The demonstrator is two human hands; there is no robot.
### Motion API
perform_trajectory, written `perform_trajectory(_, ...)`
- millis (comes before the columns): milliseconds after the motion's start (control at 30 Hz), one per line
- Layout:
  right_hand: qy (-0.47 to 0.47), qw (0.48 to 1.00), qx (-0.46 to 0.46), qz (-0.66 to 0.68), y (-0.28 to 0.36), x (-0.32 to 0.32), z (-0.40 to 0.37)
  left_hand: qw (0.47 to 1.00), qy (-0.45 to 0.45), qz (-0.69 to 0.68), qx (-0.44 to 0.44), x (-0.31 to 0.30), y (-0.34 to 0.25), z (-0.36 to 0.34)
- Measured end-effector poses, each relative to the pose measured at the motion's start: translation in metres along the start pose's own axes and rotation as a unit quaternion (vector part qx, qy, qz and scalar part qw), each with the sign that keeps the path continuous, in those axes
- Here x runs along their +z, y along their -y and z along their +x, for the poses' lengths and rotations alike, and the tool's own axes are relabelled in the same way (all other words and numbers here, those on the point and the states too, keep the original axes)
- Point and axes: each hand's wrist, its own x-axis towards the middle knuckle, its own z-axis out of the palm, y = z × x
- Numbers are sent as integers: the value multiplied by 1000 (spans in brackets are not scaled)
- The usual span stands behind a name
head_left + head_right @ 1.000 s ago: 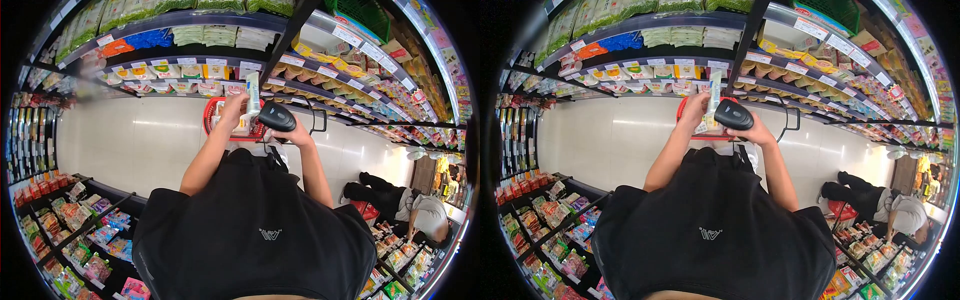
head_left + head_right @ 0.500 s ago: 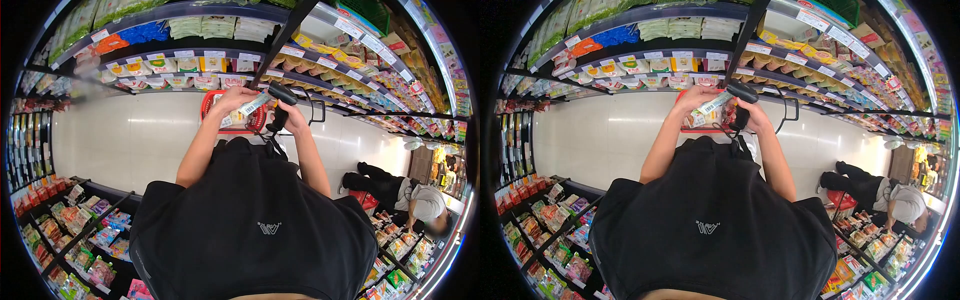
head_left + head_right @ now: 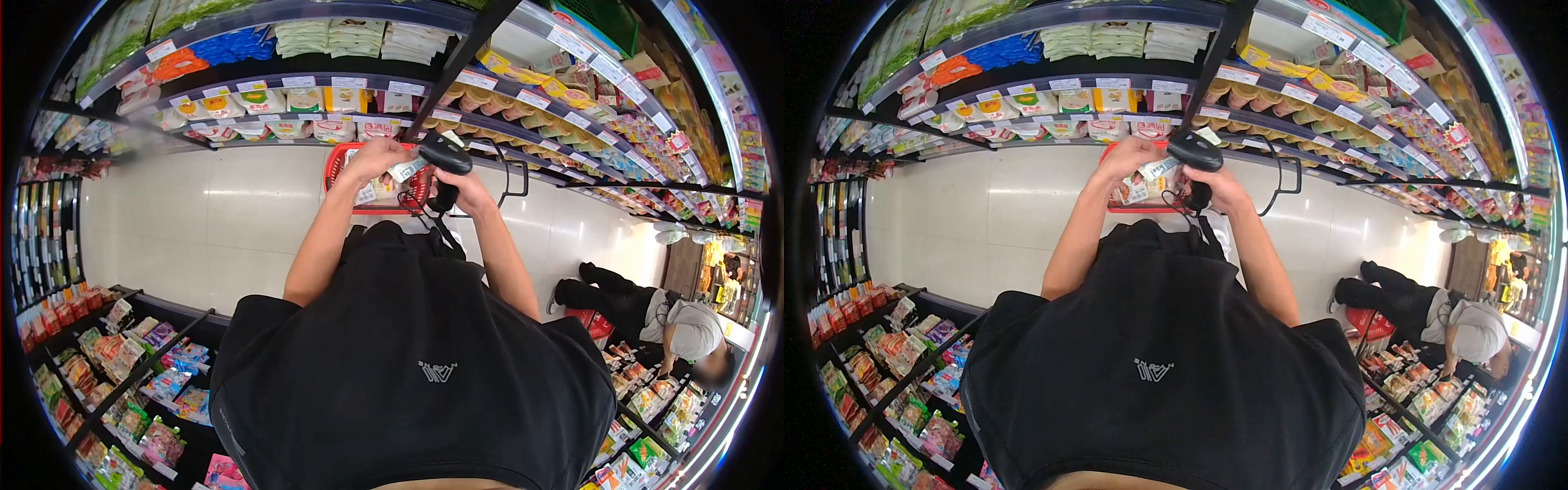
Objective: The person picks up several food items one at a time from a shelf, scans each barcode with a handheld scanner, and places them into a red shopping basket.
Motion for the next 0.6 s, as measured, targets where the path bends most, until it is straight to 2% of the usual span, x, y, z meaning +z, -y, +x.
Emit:
perform_trajectory(100,-5,1000,-8,16,-3,5,-2,999,3,38,-14,1,2,2)
perform_trajectory(167,-3,1000,-18,19,-3,5,-3,997,-9,45,-57,5,0,0)
perform_trajectory(200,-12,1000,-14,21,-4,4,-3,997,-8,45,-58,6,2,0)
perform_trajectory(267,-24,999,-13,24,-4,2,-4,998,-23,60,14,7,8,4)
perform_trajectory(333,10,999,-12,29,-4,4,-6,997,-17,79,10,2,13,11)
perform_trajectory(500,-2,999,-19,34,-4,3,-8,996,-21,80,-22,9,-6,0)
perform_trajectory(567,-7,999,-26,42,-3,2,-8,998,4,55,-23,12,-6,0)
perform_trajectory(600,-32,998,-34,38,-1,4,-9,998,4,54,-23,10,1,5)
